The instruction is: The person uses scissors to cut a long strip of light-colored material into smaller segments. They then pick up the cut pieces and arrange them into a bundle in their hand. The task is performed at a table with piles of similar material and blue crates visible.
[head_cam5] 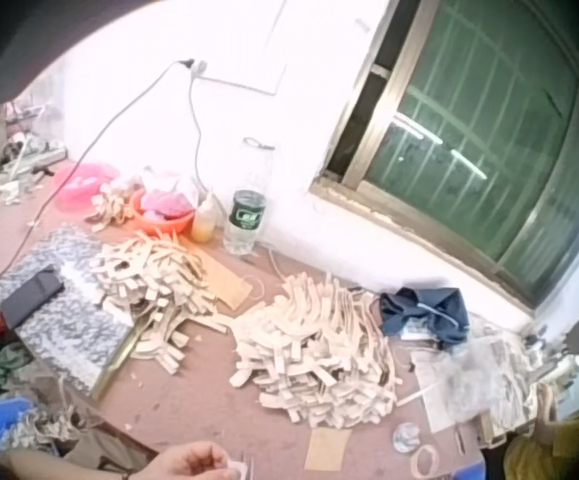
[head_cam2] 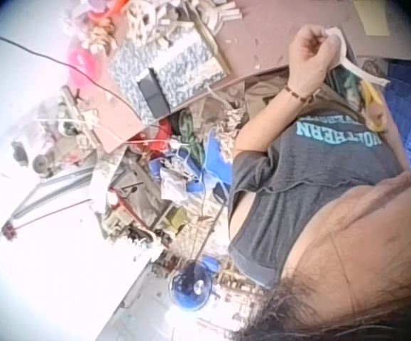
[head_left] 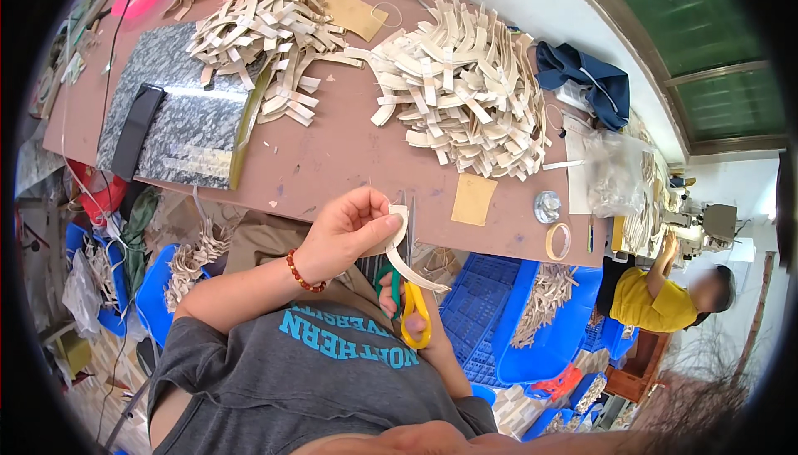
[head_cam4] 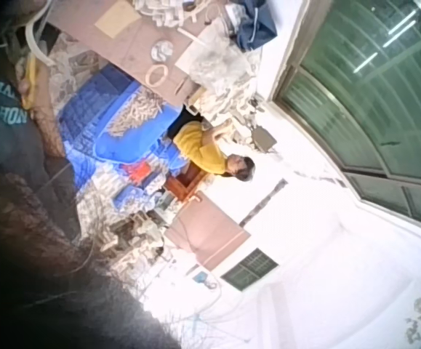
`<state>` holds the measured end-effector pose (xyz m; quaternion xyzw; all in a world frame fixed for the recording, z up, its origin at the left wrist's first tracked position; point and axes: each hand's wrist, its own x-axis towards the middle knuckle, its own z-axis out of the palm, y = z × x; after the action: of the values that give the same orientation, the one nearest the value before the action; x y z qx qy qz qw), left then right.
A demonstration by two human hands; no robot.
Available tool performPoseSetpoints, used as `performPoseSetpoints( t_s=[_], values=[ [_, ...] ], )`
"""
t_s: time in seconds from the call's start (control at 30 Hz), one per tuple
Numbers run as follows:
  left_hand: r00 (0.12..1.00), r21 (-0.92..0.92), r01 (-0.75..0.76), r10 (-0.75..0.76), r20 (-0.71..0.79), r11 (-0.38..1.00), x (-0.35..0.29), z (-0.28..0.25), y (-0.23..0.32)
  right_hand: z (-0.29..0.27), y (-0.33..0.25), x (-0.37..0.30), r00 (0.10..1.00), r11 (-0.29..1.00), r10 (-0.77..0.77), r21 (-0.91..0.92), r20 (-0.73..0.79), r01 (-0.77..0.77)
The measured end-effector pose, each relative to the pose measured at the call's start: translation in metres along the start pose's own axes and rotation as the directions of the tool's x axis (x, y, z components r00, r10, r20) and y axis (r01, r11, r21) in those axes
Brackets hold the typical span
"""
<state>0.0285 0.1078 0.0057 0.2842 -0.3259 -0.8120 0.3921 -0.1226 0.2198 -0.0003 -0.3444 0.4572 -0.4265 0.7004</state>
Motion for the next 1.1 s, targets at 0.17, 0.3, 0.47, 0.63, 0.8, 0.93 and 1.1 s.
performPoseSetpoints(
  t_s=[0.17, 0.3, 0.47, 0.63, 0.8, 0.93, 1.1],
  values=[
    [1.0, -0.013, 0.014, -0.014, 0.012, 1.0, 0.001, 0.0, -0.001, -0.005, 0.008, -0.004, 0.997, 1.0, 0.006, -0.006, -0.075, -0.007],
    [1.0, -0.115, 0.024, -0.023, 0.017, 0.993, 0.005, -0.008, -0.01, -0.021, 0.035, -0.002, 0.975, 0.956, -0.008, 0.283, -0.221, 0.072],
    [0.99, -0.4, -0.103, 0.055, -0.129, 0.911, 0.02, -0.031, 0.016, -0.084, 0.018, 0.003, 0.747, 0.784, -0.35, -0.613, -0.565, -0.096],
    [0.909, -0.506, -0.321, 0.111, -0.401, 0.8, 0.054, -0.06, 0.027, -0.123, -0.028, 0.021, 0.674, 0.203, -0.506, -0.834, -0.537, -0.513],
    [0.878, -0.553, -0.384, 0.108, -0.466, 0.74, 0.066, -0.073, 0.033, -0.137, -0.009, 0.058, 0.587, 0.063, -0.775, -0.953, -0.234, -0.297],
    [0.876, -0.567, -0.407, 0.13, -0.465, 0.716, 0.064, -0.086, 0.022, -0.03, 0.008, 0.095, 0.787, 0.378, -0.616, -0.89, -0.036, 0.255],
    [0.944, -0.715, -0.32, 0.141, -0.299, 0.621, 0.056, -0.092, 0.004, 0.02, 0.042, 0.12, 0.779, 0.83, -0.545, -0.329, -0.311, 0.45]
  ],
)
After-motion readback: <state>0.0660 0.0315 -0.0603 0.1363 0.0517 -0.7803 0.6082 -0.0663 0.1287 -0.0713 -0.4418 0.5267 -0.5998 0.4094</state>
